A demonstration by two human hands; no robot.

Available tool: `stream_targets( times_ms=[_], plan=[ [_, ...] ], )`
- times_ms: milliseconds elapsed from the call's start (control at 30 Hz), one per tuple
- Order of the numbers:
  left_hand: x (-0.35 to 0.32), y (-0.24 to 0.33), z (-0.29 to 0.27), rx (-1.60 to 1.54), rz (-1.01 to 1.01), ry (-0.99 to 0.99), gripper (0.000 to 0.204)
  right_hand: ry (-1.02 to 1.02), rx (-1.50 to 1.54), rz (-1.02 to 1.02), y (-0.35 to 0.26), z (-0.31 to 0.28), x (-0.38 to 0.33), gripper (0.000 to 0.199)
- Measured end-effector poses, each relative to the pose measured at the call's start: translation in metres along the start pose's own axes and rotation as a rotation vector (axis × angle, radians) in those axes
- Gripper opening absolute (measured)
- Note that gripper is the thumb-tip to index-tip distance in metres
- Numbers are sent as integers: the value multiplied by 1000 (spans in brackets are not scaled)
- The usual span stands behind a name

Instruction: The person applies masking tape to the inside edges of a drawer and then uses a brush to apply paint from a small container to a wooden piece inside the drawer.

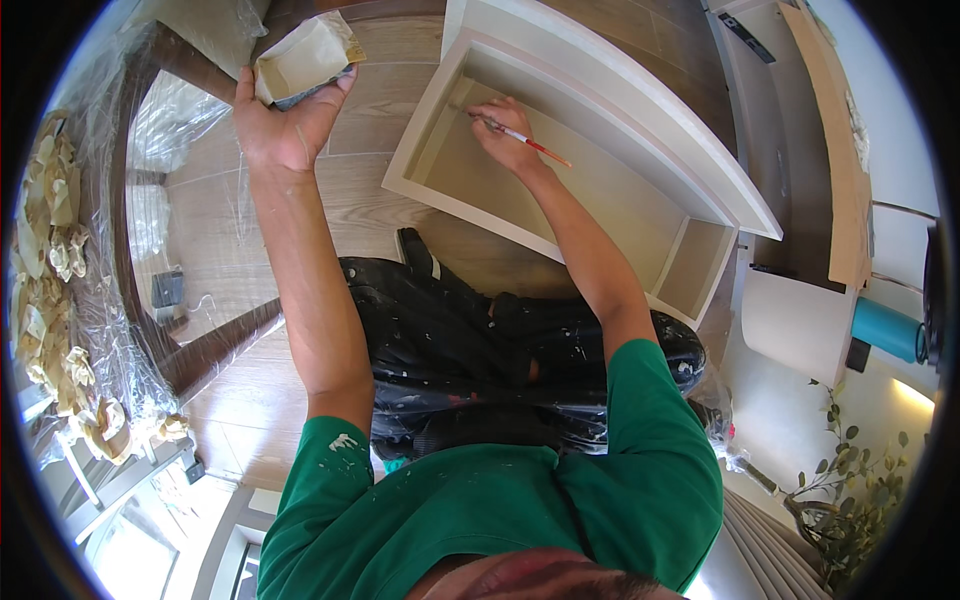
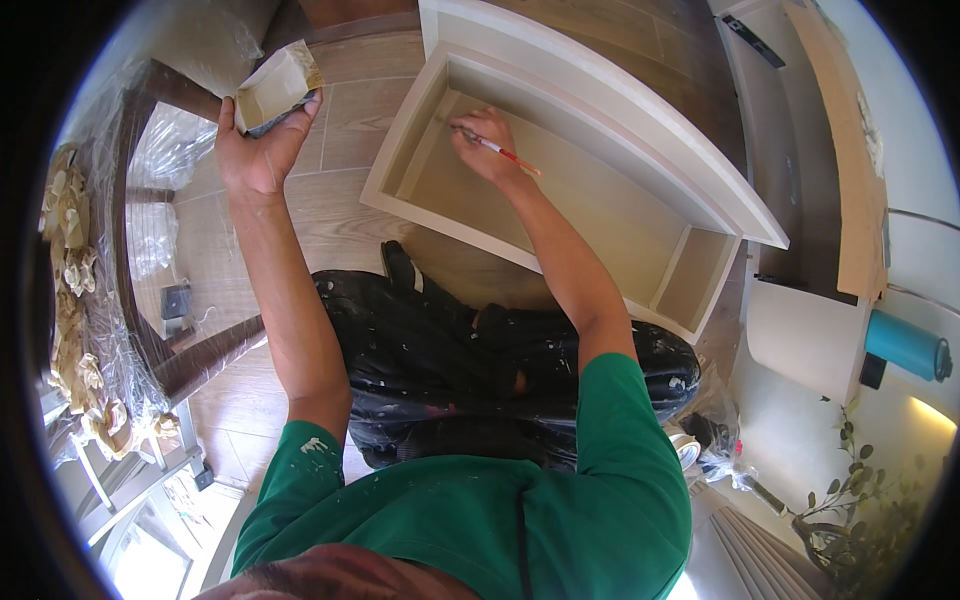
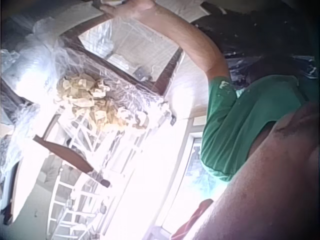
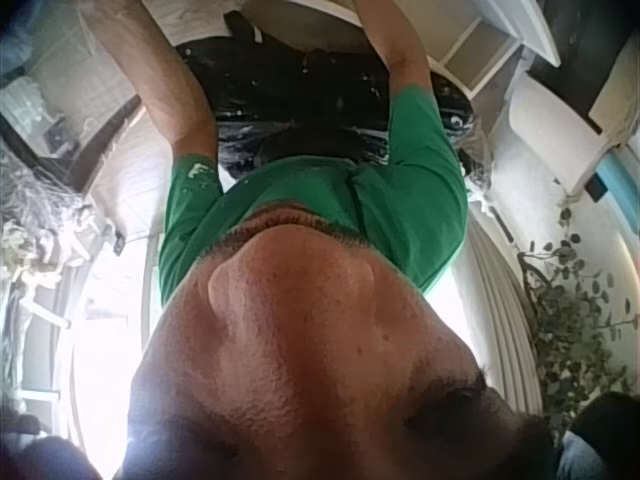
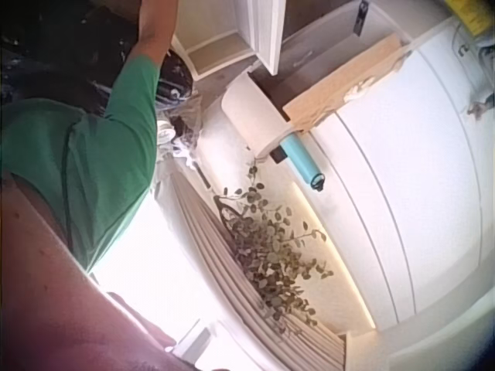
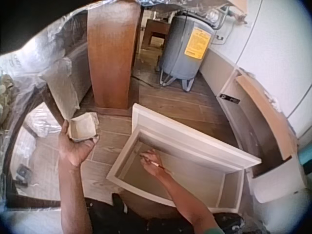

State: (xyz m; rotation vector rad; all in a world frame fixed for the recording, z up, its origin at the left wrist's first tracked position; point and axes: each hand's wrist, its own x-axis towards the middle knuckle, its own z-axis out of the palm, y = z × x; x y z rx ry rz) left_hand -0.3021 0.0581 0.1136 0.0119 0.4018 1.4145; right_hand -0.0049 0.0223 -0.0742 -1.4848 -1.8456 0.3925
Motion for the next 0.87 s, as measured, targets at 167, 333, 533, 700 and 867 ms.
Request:
stream_targets(
  times_ms=[167,333,533,700,867],
  plan=[
    [-2,0,1,5,6,16,62,-31,-22,-14,-2,-2,0,23],
    [-1,0,2,11,-1,14,61,-13,6,-43,-2,-1,-1,21],
    [0,2,1,30,13,10,61,-107,36,-10,-9,-5,-3,23],
    [-1,0,3,21,19,25,59,-9,80,11,-4,-2,-4,22],
    [-2,-1,5,55,30,42,60,86,11,25,6,1,2,24]
  ],
)
